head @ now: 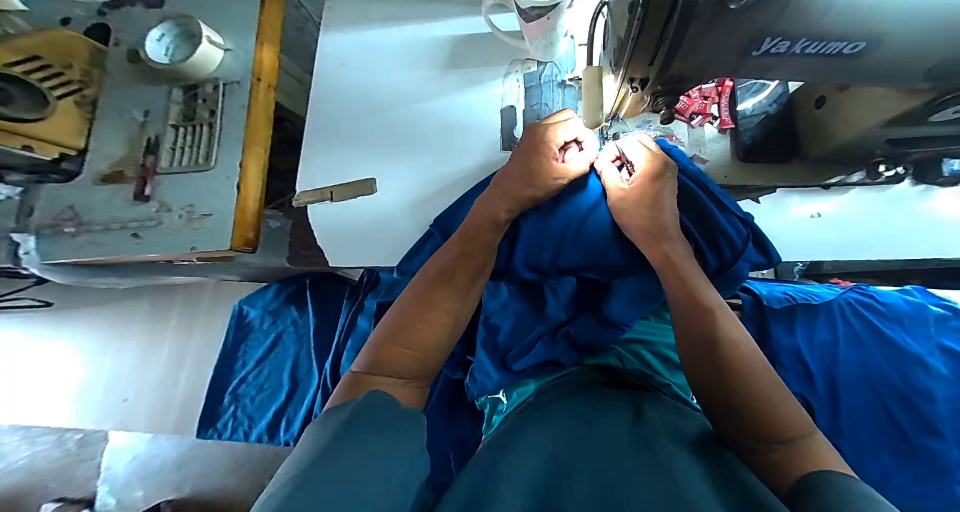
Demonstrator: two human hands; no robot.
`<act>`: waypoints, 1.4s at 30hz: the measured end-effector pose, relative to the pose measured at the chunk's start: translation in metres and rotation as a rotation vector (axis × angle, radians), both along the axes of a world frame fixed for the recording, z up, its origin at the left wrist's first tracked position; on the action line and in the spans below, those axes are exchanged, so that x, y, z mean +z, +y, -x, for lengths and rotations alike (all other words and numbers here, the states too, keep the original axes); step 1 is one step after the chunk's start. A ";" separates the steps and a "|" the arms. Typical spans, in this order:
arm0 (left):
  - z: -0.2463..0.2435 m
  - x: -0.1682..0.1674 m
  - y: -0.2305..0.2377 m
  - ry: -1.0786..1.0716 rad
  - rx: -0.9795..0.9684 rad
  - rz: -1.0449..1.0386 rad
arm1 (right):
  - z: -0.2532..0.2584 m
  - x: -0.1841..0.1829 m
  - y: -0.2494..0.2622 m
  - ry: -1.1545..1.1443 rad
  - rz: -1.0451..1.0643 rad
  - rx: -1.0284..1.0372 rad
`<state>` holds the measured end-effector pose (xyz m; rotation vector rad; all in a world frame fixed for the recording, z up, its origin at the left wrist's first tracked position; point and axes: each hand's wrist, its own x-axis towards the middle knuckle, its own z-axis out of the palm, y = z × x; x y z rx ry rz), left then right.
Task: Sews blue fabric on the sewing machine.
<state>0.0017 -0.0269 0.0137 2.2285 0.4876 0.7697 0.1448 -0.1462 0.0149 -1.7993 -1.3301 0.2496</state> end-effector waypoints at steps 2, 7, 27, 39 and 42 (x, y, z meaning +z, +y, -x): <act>0.000 0.000 -0.001 0.001 0.003 0.009 | 0.000 0.000 0.001 0.004 0.001 -0.012; 0.000 0.000 -0.001 0.001 -0.008 0.017 | 0.001 0.001 0.002 0.012 0.010 -0.016; -0.020 0.010 0.014 0.256 -0.070 -0.048 | -0.044 -0.004 -0.029 -0.305 0.017 0.072; -0.025 0.002 0.008 0.364 0.078 -0.034 | -0.043 -0.005 -0.033 -0.376 -0.016 0.126; -0.027 0.001 0.005 0.368 0.118 -0.023 | -0.043 -0.004 -0.034 -0.427 0.032 0.161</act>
